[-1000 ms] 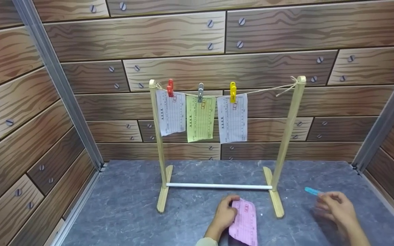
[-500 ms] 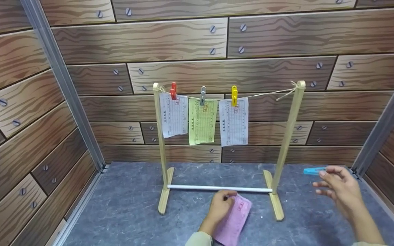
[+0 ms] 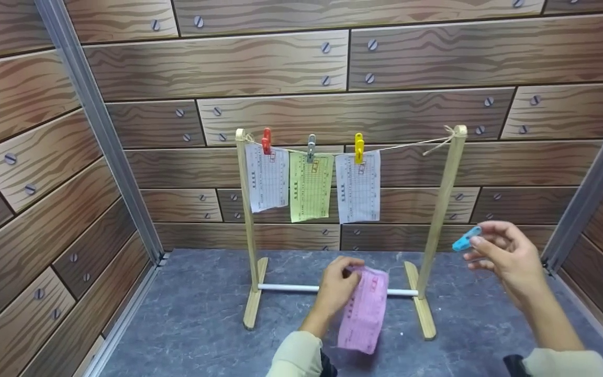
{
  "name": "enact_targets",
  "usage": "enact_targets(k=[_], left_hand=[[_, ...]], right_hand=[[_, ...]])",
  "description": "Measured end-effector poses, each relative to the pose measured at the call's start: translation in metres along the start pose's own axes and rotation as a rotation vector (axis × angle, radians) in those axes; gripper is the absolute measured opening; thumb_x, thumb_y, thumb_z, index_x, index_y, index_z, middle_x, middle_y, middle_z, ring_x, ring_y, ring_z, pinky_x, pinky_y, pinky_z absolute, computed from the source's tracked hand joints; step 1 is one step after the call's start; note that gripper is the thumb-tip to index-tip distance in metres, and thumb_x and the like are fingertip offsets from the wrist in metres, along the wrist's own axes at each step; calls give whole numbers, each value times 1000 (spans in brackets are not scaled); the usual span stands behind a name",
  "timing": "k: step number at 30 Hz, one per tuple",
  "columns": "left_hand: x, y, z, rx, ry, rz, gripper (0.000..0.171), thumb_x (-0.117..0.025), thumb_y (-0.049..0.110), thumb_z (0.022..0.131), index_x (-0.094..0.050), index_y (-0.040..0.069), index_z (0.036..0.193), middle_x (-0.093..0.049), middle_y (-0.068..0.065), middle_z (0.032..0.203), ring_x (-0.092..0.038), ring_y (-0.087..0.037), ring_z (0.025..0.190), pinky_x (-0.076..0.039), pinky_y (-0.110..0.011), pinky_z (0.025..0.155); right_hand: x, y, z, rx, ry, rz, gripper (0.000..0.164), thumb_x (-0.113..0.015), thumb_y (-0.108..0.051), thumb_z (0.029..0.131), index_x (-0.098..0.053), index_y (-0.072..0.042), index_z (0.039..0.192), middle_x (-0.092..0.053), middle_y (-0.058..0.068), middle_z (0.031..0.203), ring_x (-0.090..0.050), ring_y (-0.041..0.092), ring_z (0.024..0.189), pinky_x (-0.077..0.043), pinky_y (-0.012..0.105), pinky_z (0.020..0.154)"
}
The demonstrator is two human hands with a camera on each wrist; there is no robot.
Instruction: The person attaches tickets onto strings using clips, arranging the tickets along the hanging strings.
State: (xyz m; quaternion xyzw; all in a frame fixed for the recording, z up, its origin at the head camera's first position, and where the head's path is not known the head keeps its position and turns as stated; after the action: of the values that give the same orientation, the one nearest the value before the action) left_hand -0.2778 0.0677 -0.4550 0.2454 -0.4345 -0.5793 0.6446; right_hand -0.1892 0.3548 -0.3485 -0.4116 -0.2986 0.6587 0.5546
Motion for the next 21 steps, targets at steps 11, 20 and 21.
enact_targets(k=[11, 20, 21], left_hand=[[3, 48, 35, -113, 62, 18, 15, -69, 2, 81, -70, 13, 90, -61, 10, 88, -56, -7, 81, -48, -22, 73], [5, 73, 55, -190, 98, 29, 15, -69, 1, 81, -71, 9, 94, -62, 5, 87, -55, -5, 76, -48, -20, 68], [5, 75, 56, -198, 108, 26, 14, -69, 0, 81, -71, 8, 92, -61, 5, 85, -54, -5, 73, -48, -20, 66]], right_hand=[[-25, -27, 21, -1, -40, -89, 31, -57, 8, 89, -44, 9, 117, -62, 17, 90, -66, 26, 67, -55, 35, 57], [-45, -39, 33, -22, -4, -197, 35, -62, 3, 88, -48, 9, 120, -62, 15, 88, -65, 25, 64, -54, 38, 56], [-47, -40, 34, -19, -10, -203, 36, -62, 3, 88, -49, 10, 121, -62, 15, 88, -65, 25, 64, -54, 38, 56]])
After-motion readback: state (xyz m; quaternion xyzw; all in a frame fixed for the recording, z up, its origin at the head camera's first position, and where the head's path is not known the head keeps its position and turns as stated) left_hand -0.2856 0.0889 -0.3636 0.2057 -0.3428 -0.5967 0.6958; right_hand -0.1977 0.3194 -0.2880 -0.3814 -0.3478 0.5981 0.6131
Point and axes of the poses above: each hand's wrist, its own z-axis towards the middle knuckle, its own x-axis out of the back of the hand, y = z × x, the point moved 1 cm from there along z, towards the middle knuckle
